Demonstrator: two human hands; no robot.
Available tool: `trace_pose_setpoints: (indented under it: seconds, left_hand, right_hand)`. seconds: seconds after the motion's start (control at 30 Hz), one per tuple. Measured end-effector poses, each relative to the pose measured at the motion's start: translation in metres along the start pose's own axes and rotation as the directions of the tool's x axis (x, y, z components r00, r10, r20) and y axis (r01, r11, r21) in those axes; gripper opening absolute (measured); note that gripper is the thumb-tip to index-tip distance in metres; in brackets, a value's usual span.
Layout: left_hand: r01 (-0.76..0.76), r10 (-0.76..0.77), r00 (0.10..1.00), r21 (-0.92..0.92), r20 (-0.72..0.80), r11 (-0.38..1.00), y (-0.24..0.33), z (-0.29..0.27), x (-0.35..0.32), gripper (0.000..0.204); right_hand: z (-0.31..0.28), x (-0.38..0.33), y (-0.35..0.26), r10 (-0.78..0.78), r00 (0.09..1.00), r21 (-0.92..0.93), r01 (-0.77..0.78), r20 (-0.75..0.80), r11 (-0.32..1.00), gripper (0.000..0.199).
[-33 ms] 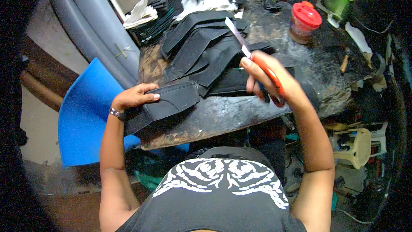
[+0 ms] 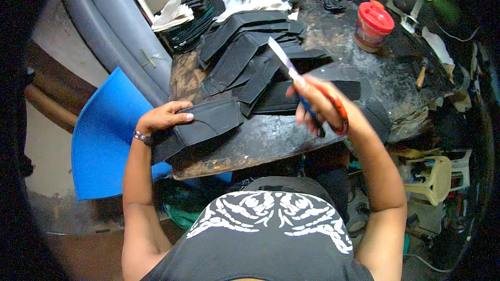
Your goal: The person uses shears to cut black rubber pieces on a workbench, repeatedly trimming edges and shaping the material. They handle the pieces one at a time, occasionally applying a substance from a small jar to the edges before continuing to cut and inspect the pieces.
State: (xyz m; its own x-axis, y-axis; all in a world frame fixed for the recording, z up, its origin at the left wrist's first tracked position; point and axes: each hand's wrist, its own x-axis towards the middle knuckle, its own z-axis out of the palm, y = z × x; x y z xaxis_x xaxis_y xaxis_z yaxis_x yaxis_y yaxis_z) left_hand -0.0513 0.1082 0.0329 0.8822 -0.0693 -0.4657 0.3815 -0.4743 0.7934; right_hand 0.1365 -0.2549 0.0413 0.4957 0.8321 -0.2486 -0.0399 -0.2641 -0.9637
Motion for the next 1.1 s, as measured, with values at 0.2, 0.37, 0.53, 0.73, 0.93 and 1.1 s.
trace_pose_setpoints:
  seconds: [0.2, 0.37, 0.53, 0.73, 0.93, 1.1]
  left_hand:
    - [-0.062, 0.058, 0.998, -0.108, -0.034, 0.992, -0.021, -0.001, -0.027, 0.040]
    - [-0.014, 0.007, 1.000, -0.227, -0.030, 0.974, -0.022, 0.006, -0.046, 0.043]
    - [-0.058, 0.034, 0.996, -0.291, -0.087, 0.955, -0.034, 0.008, -0.065, 0.040]
    - [-0.066, 0.034, 0.994, -0.319, -0.106, 0.945, -0.042, 0.010, -0.082, 0.037]
    - [-0.138, 0.055, 0.980, -0.451, -0.192, 0.882, -0.050, 0.018, -0.096, 0.044]
    - [-0.136, 0.049, 0.979, -0.457, -0.198, 0.879, -0.059, 0.028, -0.104, 0.045]
  right_hand:
    - [0.055, 0.013, 0.045, 0.330, 0.840, 0.108, -0.411, 0.430, 0.905, 0.072]
    - [0.074, 0.035, 0.056, 0.317, 0.773, 0.172, -0.476, 0.550, 0.862, 0.066]
    - [0.079, 0.046, 0.050, 0.097, 0.778, 0.317, -0.362, 0.621, 0.877, 0.070]
    - [0.071, 0.049, 0.053, 0.002, 0.666, 0.302, -0.341, 0.746, 0.890, 0.070]
    - [0.067, 0.059, 0.062, -0.105, 0.514, 0.361, -0.429, 0.851, 0.828, 0.076]
    - [0.079, 0.061, 0.067, -0.211, 0.486, 0.439, -0.421, 0.848, 0.794, 0.086]
